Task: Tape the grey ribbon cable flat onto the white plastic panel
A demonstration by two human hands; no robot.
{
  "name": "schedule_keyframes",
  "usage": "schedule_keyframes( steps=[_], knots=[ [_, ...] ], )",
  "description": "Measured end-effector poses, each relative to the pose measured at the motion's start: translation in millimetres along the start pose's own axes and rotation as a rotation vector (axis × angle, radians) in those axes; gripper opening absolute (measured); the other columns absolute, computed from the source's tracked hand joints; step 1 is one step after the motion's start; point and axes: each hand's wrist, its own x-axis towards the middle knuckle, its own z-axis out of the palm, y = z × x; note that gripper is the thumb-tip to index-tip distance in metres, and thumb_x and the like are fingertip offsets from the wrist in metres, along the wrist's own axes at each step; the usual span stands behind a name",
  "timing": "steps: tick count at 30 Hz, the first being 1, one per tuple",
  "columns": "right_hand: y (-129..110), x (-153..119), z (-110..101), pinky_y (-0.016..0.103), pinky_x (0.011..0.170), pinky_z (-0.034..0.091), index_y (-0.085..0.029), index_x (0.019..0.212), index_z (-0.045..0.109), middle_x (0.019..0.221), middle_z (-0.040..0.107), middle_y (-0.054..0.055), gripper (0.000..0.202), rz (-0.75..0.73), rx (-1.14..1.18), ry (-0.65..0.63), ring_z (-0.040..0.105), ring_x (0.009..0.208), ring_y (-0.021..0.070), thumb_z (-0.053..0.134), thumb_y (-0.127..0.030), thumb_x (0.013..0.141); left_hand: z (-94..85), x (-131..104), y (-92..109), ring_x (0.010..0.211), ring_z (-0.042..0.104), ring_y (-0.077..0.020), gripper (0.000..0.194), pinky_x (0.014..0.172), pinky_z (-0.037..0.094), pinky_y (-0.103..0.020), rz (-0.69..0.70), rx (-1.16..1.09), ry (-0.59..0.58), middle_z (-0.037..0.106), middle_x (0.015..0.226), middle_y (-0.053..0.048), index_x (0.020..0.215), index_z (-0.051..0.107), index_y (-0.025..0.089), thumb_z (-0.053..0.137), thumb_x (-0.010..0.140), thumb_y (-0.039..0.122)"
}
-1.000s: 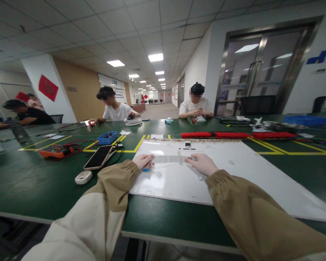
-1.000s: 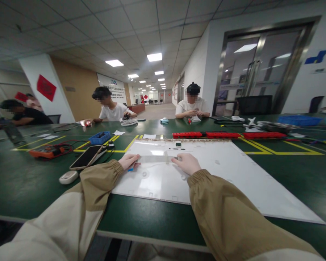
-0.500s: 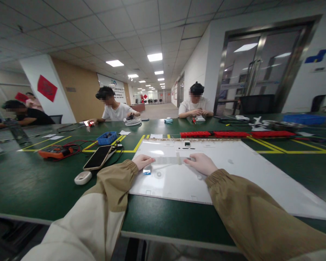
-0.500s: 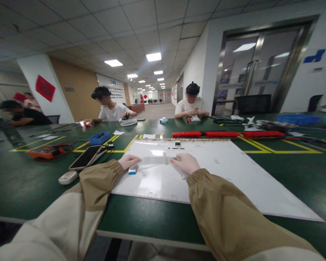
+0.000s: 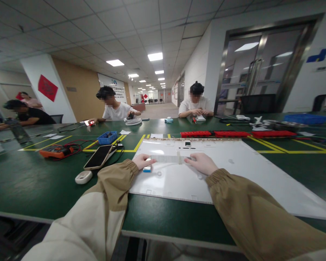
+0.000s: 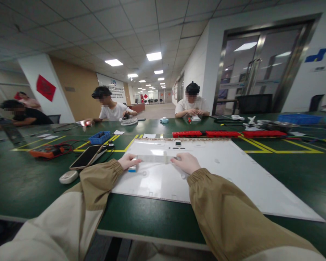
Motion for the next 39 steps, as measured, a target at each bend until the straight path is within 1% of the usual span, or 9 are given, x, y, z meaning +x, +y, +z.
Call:
schedule_keyframes(
  steps=[4,12,19,25,30,32,35,39],
  knots=[
    [0,0,1,0.024,0.053,0.025,-0.018,0.065,0.059,0.067,0.061,0.005,0.043,0.000,-0.005,0.000,0.053,0.065,0.0162,0.045,-0.054,0.083,0.6,-1,0,0.045,0.025,-0.0069,0.057,0.045,0.015,-0.024,-0.013,0.017,0.018,0.028,0.045,0.006,0.048,0.047,0.015,0.061,0.063,0.068],
    [-1,0,0,0.024,0.053,0.025,-0.018,0.064,0.057,0.068,0.060,0.005,0.042,0.001,-0.005,-0.004,0.053,0.066,0.0163,0.044,-0.054,0.083,2.6,-1,6,0.043,0.025,-0.0067,0.060,0.044,0.015,-0.023,-0.027,0.021,0.054,0.027,0.043,0.006,0.046,0.041,0.016,0.058,0.060,0.072],
    [-3,-1,-2,0.024,0.053,0.024,-0.018,0.063,0.056,0.068,0.060,0.005,0.043,0.011,-0.007,-0.013,0.052,0.065,0.0156,0.045,-0.054,0.084,3.3,-2,5,0.044,0.025,-0.0065,0.058,0.044,0.017,-0.023,0.010,0.019,0.066,0.029,0.045,0.006,0.048,0.042,0.016,0.057,0.064,0.069],
    [-2,0,-2,0.024,0.054,0.025,-0.019,0.064,0.056,0.068,0.060,0.004,0.041,0.007,-0.003,-0.018,0.053,0.067,0.0162,0.044,-0.053,0.084,4.0,-1,1,0.045,0.028,-0.0076,0.054,0.045,0.019,-0.023,0.029,0.040,0.103,0.029,0.047,0.006,0.052,0.048,0.015,0.056,0.068,0.066],
    [-3,-1,-2,0.024,0.054,0.025,-0.019,0.065,0.056,0.068,0.060,0.004,0.041,0.015,-0.001,-0.018,0.052,0.066,0.0162,0.044,-0.053,0.084,3.9,-1,1,0.045,0.025,-0.0076,0.053,0.045,0.017,-0.024,0.058,0.067,0.139,0.025,0.048,0.006,0.051,0.046,0.015,0.055,0.071,0.064],
    [-4,-2,-3,0.024,0.054,0.025,-0.019,0.065,0.056,0.068,0.060,0.004,0.041,0.015,0.002,-0.020,0.052,0.066,0.0161,0.044,-0.053,0.084,3.6,-2,3,0.045,0.025,-0.0078,0.053,0.046,0.017,-0.024,0.066,0.080,0.154,0.025,0.047,0.006,0.051,0.048,0.015,0.054,0.072,0.063],
    [-4,-1,-3,0.024,0.054,0.025,-0.019,0.065,0.056,0.066,0.059,0.004,0.041,0.016,0.008,-0.021,0.052,0.065,0.0161,0.044,-0.053,0.084,2.9,-3,7,0.044,0.027,-0.0085,0.055,0.046,0.019,-0.025,0.072,0.083,0.166,0.029,0.045,0.005,0.052,0.054,0.014,0.048,0.076,0.064],
    [-3,0,-2,0.024,0.054,0.025,-0.018,0.065,0.057,0.067,0.059,0.004,0.041,0.003,0.013,-0.020,0.052,0.065,0.0154,0.045,-0.053,0.084,2.6,-4,12,0.045,0.033,-0.0098,0.062,0.048,0.025,-0.025,0.083,0.081,0.175,0.040,0.045,0.002,0.051,0.057,0.013,0.037,0.081,0.065]
  ],
)
